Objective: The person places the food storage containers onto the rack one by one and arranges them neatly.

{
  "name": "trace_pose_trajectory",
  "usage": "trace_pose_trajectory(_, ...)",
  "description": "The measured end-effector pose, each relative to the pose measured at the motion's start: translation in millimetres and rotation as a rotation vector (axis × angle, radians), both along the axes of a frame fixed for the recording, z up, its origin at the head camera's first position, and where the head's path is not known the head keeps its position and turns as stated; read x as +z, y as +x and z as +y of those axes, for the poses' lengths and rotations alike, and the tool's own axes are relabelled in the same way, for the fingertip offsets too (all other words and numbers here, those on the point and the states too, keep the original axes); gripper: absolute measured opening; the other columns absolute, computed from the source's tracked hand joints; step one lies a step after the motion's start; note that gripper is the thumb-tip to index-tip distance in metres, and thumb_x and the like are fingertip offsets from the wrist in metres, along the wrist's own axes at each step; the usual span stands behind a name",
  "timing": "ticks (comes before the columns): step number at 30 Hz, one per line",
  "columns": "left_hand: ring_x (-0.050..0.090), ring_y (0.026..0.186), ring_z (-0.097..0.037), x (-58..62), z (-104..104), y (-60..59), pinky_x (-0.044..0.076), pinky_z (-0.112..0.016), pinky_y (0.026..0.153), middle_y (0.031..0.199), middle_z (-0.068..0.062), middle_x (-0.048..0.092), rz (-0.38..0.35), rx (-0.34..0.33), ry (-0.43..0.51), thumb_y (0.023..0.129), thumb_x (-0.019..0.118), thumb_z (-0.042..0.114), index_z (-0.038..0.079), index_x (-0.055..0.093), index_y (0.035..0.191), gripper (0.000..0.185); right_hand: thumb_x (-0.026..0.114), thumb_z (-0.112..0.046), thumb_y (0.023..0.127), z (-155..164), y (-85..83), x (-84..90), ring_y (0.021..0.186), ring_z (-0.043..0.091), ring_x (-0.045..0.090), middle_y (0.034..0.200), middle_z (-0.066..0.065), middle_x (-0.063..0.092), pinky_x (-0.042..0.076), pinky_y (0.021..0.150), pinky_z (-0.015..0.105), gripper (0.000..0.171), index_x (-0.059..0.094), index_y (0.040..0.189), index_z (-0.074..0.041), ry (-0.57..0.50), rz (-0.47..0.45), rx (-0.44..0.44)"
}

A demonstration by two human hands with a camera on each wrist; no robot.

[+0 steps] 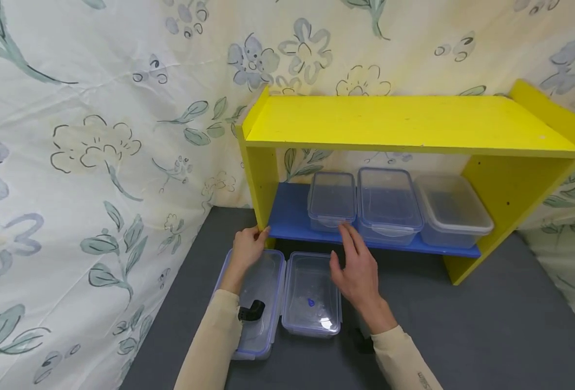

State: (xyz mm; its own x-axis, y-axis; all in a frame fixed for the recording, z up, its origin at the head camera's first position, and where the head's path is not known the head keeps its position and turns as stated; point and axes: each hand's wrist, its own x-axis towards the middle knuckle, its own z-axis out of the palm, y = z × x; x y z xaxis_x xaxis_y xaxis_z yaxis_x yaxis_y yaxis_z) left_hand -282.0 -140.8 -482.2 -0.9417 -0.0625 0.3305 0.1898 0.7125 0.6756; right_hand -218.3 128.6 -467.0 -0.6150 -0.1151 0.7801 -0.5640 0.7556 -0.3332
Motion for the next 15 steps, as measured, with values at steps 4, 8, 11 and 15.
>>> trace_pose_trajectory(4,0.044,0.047,-0.016,-0.9,-0.2,0.5,0.033,-0.028,0.045,0.054,-0.002,0.049,-0.013,-0.005,0.003,0.096,0.06,0.031,0.009,0.063,0.069,0.035,0.068,-0.009,0.08,1.5,10.1,-7.5,0.084,0.026,0.068,0.114,0.015,0.063,0.054,0.063,0.044,0.04,0.063,0.12,-0.003,-0.06,-0.055,-0.012)
trace_pose_trajectory(8,0.044,0.047,-0.016,-1.2,-0.6,-0.2,0.033,-0.027,0.045,0.054,-0.001,0.049,-0.026,-0.006,0.011,0.097,0.059,0.032,0.009,0.062,0.069,0.036,0.072,-0.012,0.082,2.5,20.6,-16.6,0.081,0.021,0.069,0.105,0.009,0.068,0.053,0.061,0.039,0.032,0.067,0.113,-0.006,-0.081,-0.227,-0.015)
trace_pose_trajectory(11,0.044,0.048,-0.016,-1.0,-1.0,-1.7,0.033,-0.028,0.046,0.055,-0.002,0.049,-0.026,-0.005,0.011,0.097,0.059,0.033,0.01,0.061,0.069,0.036,0.073,-0.014,0.083,2.7,28.3,-23.1,0.085,0.024,0.07,0.105,0.009,0.07,0.053,0.066,0.04,0.032,0.068,0.113,-0.006,-0.113,-0.342,-0.003)
trace_pose_trajectory(15,0.044,0.048,-0.017,-2.4,-0.6,-4.3,0.033,-0.028,0.046,0.055,-0.002,0.048,-0.026,-0.001,0.006,0.097,0.059,0.033,0.01,0.061,0.069,0.036,0.073,-0.016,0.083,3.3,36.4,-33.0,0.088,0.029,0.067,0.116,0.015,0.066,0.053,0.074,0.045,0.042,0.063,0.122,-0.004,-0.134,-0.451,-0.012)
